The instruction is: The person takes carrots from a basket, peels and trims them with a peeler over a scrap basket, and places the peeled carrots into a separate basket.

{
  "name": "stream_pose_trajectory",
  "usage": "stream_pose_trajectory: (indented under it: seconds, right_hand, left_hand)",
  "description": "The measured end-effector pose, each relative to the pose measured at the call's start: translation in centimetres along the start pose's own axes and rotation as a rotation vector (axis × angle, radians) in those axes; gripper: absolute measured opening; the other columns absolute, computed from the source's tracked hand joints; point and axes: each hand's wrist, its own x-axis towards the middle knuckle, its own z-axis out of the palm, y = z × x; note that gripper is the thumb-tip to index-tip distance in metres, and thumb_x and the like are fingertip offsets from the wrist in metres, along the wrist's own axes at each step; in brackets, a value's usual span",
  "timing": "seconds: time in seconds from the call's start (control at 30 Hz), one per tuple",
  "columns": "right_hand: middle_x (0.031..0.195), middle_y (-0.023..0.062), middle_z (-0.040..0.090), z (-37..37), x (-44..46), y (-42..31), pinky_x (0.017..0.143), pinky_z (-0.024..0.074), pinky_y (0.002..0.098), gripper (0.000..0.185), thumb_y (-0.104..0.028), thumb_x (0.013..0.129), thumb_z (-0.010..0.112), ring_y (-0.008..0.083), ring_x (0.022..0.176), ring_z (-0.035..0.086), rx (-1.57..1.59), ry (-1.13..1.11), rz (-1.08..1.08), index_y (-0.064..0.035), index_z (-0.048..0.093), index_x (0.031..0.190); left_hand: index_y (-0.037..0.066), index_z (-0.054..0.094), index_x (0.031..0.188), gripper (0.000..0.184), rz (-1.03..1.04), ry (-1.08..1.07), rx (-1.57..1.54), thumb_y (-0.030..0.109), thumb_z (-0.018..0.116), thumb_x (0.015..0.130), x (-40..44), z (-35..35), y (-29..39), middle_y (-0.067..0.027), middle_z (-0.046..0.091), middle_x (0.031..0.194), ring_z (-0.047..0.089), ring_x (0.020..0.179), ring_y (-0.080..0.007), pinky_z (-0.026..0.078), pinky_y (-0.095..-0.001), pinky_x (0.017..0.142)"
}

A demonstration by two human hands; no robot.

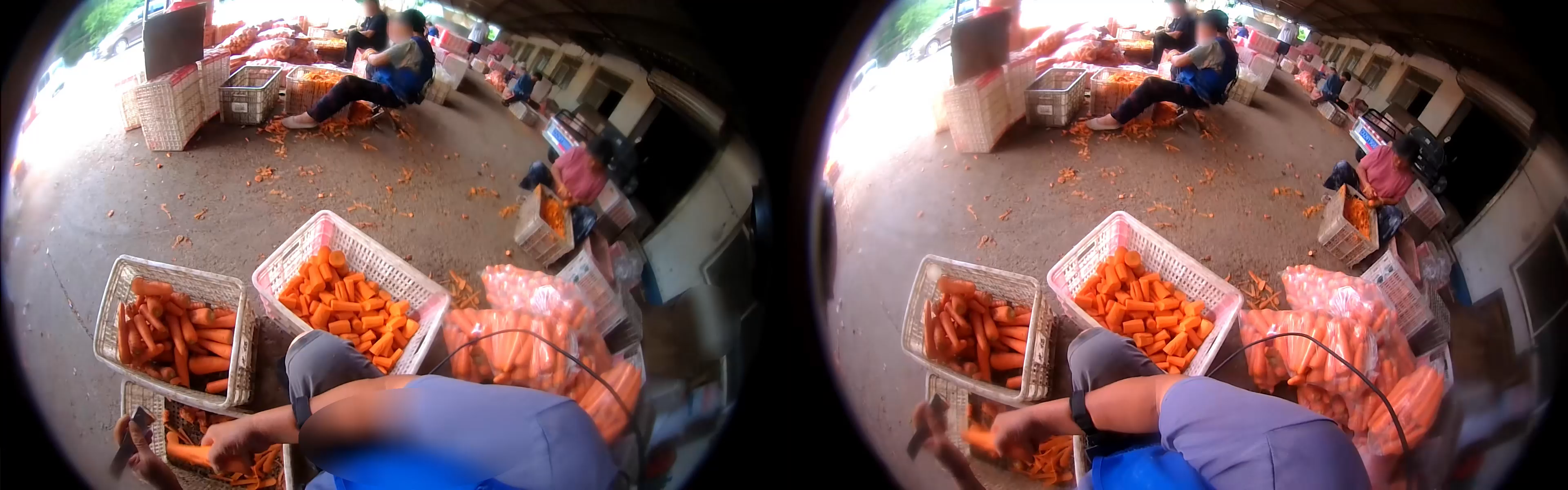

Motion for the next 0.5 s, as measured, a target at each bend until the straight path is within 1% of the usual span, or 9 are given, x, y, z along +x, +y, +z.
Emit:
stream_pose_trajectory:
  seconds: [0.1,0.13,0.17,0.23,0.27,0.37,0.4,0.5]
  right_hand:
    - [0.072,0.0088,0.059,-0.7,2.2,1.6,0.041,0.0475,0.0331,0.026,-0.007,0.072,0.068,0.0205,0.054,0.059,-0.053,-0.124,-0.004,0.0012,0.063,0.096]
    - [0.068,0.0092,0.059,-0.5,1.7,1.0,0.039,0.0449,0.0323,0.029,-0.007,0.072,0.068,0.0200,0.054,0.059,-0.058,-0.110,0.009,0.0023,0.062,0.099]
    - [0.068,0.0090,0.059,-0.5,1.2,0.6,0.039,0.0447,0.0319,0.030,-0.008,0.072,0.068,0.0197,0.053,0.059,-0.046,-0.079,-0.008,0.0024,0.062,0.100]
    - [0.068,0.0088,0.059,-0.6,0.4,-0.1,0.040,0.0441,0.0309,0.033,-0.008,0.072,0.069,0.0189,0.053,0.059,-0.025,-0.021,-0.037,0.0025,0.062,0.102]
    - [0.073,0.0084,0.061,-1.1,-0.1,-0.6,0.039,0.0433,0.0293,0.035,-0.011,0.073,0.070,0.0181,0.053,0.060,-0.004,0.007,-0.049,0.0010,0.060,0.104]
    - [0.076,0.0087,0.063,0.0,-0.8,-1.9,0.039,0.0426,0.0276,0.035,-0.014,0.075,0.072,0.0177,0.051,0.060,0.144,0.184,-0.175,-0.0003,0.059,0.104]
    - [0.077,0.0096,0.063,0.7,-2.3,-3.7,0.041,0.0451,0.0271,0.034,-0.015,0.075,0.072,0.0172,0.052,0.060,0.113,0.188,-0.186,-0.0017,0.058,0.104]
    - [0.076,0.0095,0.062,0.5,-2.8,-4.3,0.046,0.0483,0.0266,0.035,-0.014,0.076,0.072,0.0167,0.053,0.061,0.040,0.199,-0.183,-0.0016,0.057,0.105]
  left_hand:
    - [0.008,0.062,0.106,0.020,0.003,-0.078,-0.170,0.027,0.058,0.100,1.2,0.0,-3.1,0.0011,0.059,0.077,0.046,0.060,-0.0055,0.038,-0.0208,0.054]
    - [0.011,0.062,0.108,0.016,-0.069,-0.132,-0.197,0.025,0.060,0.099,1.4,0.0,-3.9,0.0023,0.058,0.074,0.041,0.053,-0.0016,0.031,-0.0179,0.046]
    - [0.011,0.062,0.108,0.016,-0.112,-0.179,-0.226,0.025,0.060,0.099,1.4,-0.3,-4.4,0.0018,0.059,0.075,0.041,0.052,-0.0014,0.030,-0.0180,0.045]
    - [0.011,0.062,0.107,0.016,-0.198,-0.266,-0.288,0.024,0.059,0.099,0.5,-0.4,-3.1,0.0007,0.061,0.077,0.042,0.052,-0.0009,0.030,-0.0183,0.043]
    - [0.009,0.061,0.108,0.016,-0.242,-0.234,-0.316,0.022,0.058,0.100,0.1,-0.2,-2.3,-0.0014,0.063,0.081,0.050,0.058,-0.0035,0.037,-0.0187,0.048]
    - [0.007,0.061,0.110,0.016,-0.170,-0.097,-0.367,0.020,0.058,0.100,0.9,0.2,-5.0,-0.0032,0.065,0.085,0.057,0.066,-0.0075,0.044,-0.0201,0.057]
    - [0.006,0.060,0.111,0.017,-0.162,-0.111,-0.301,0.019,0.058,0.100,0.6,0.4,-3.9,-0.0033,0.065,0.087,0.060,0.074,-0.0106,0.047,-0.0221,0.064]
    - [0.006,0.061,0.108,0.016,-0.147,-0.030,-0.468,0.020,0.057,0.101,-0.2,2.2,-3.8,-0.0034,0.064,0.089,0.059,0.075,-0.0109,0.047,-0.0232,0.065]
